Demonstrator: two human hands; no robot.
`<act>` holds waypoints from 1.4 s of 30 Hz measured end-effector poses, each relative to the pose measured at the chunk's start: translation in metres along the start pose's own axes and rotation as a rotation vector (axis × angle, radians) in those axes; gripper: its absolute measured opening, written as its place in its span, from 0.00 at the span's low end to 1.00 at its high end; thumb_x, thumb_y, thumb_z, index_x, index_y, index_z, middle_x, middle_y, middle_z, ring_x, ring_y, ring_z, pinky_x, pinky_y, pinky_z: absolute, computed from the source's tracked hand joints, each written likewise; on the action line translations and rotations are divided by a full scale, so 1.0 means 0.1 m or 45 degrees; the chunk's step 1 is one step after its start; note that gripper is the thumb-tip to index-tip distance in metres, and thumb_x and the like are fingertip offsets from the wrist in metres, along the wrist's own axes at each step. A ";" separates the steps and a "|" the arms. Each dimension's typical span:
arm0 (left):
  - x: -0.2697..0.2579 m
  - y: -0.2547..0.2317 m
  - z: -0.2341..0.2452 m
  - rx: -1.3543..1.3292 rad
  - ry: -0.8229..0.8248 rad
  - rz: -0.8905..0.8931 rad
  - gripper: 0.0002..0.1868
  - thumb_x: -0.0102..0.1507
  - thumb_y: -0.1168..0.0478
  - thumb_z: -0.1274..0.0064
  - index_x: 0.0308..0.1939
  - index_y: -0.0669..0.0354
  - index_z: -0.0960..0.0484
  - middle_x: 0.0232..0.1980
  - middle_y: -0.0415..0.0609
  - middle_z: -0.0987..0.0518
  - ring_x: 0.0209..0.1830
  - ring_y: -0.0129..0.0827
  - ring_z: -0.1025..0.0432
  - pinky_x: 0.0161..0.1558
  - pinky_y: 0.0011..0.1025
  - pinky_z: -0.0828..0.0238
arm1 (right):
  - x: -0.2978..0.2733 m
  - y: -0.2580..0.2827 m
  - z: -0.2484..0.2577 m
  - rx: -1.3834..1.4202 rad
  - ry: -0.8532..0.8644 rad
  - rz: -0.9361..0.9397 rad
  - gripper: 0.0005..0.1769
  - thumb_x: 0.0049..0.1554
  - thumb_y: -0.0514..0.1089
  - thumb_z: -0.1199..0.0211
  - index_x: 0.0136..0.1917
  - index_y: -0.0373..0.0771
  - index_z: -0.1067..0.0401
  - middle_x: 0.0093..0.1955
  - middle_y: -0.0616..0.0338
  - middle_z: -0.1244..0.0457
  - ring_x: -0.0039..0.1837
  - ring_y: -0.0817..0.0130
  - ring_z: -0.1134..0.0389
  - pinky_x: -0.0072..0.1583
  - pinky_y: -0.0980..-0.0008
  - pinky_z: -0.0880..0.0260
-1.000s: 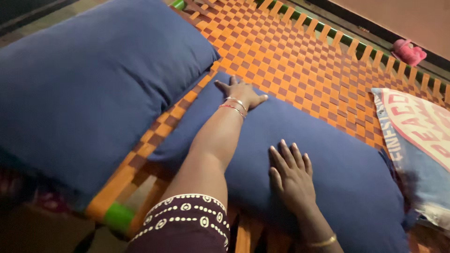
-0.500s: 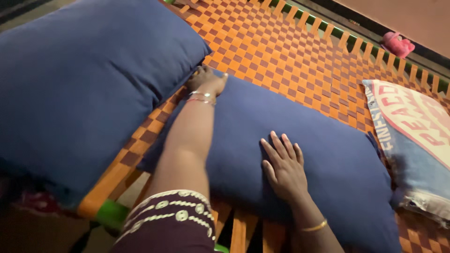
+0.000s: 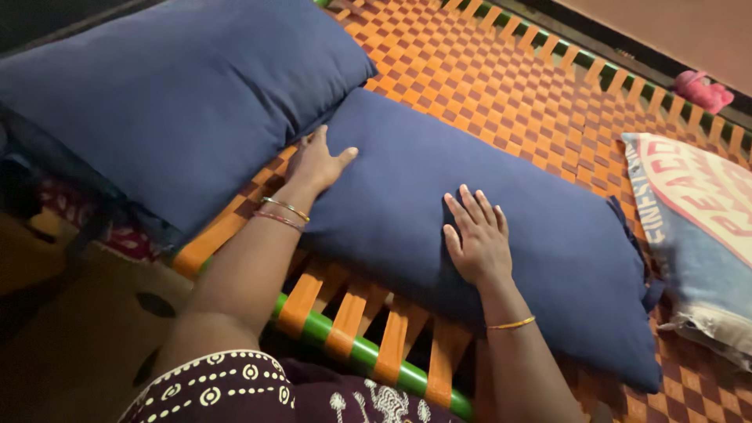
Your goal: The person repeatedly adjusts and smooths a blue pillow on a woven cot, pressing and patting its surface and edges. The person also repositions the pillow and handles a second pillow nearby.
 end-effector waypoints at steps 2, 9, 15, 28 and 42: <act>0.18 0.04 0.01 -0.156 -0.106 -0.145 0.41 0.59 0.41 0.47 0.73 0.54 0.36 0.68 0.62 0.29 0.69 0.52 0.34 0.67 0.45 0.35 | 0.05 0.00 0.03 -0.013 -0.026 -0.012 0.30 0.61 0.55 0.48 0.76 0.53 0.38 0.81 0.58 0.48 0.82 0.56 0.52 0.78 0.50 0.58; 0.45 -0.57 -0.25 0.277 -0.415 -0.424 0.15 0.75 0.52 0.58 0.53 0.56 0.20 0.61 0.56 0.23 0.68 0.51 0.34 0.68 0.51 0.38 | 0.06 0.11 0.01 0.043 -0.065 -0.018 0.27 0.62 0.49 0.46 0.75 0.50 0.36 0.78 0.57 0.44 0.80 0.53 0.49 0.77 0.49 0.55; -0.82 -2.03 -1.34 0.303 0.036 -1.033 0.30 0.65 0.41 0.55 0.67 0.49 0.28 0.76 0.51 0.37 0.79 0.50 0.52 0.72 0.64 0.66 | -0.14 -0.55 0.13 0.295 -0.253 -0.369 0.29 0.65 0.48 0.50 0.79 0.47 0.41 0.82 0.54 0.46 0.83 0.52 0.50 0.80 0.51 0.52; -1.25 -1.98 -1.39 0.500 0.329 -0.965 0.43 0.62 0.30 0.61 0.76 0.44 0.42 0.81 0.48 0.50 0.81 0.46 0.63 0.72 0.64 0.77 | -0.42 -2.14 -0.28 0.040 0.711 -1.017 0.41 0.60 0.73 0.58 0.83 0.65 0.56 0.88 0.68 0.68 0.87 0.58 0.71 0.79 0.40 0.74; -1.24 -1.99 -1.43 0.539 0.325 -0.960 0.43 0.62 0.31 0.61 0.75 0.46 0.42 0.80 0.47 0.50 0.81 0.45 0.62 0.71 0.66 0.78 | -0.41 -3.09 -0.36 0.080 0.541 -1.530 0.48 0.54 0.80 0.58 0.82 0.63 0.53 0.88 0.63 0.67 0.87 0.53 0.68 0.78 0.34 0.67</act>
Point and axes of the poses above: each hand's wrist, its own x-axis towards the middle knuckle, its own z-axis out of the back of the hand, y = z × x, the point moved 7 cm from there along x, towards the middle knuckle
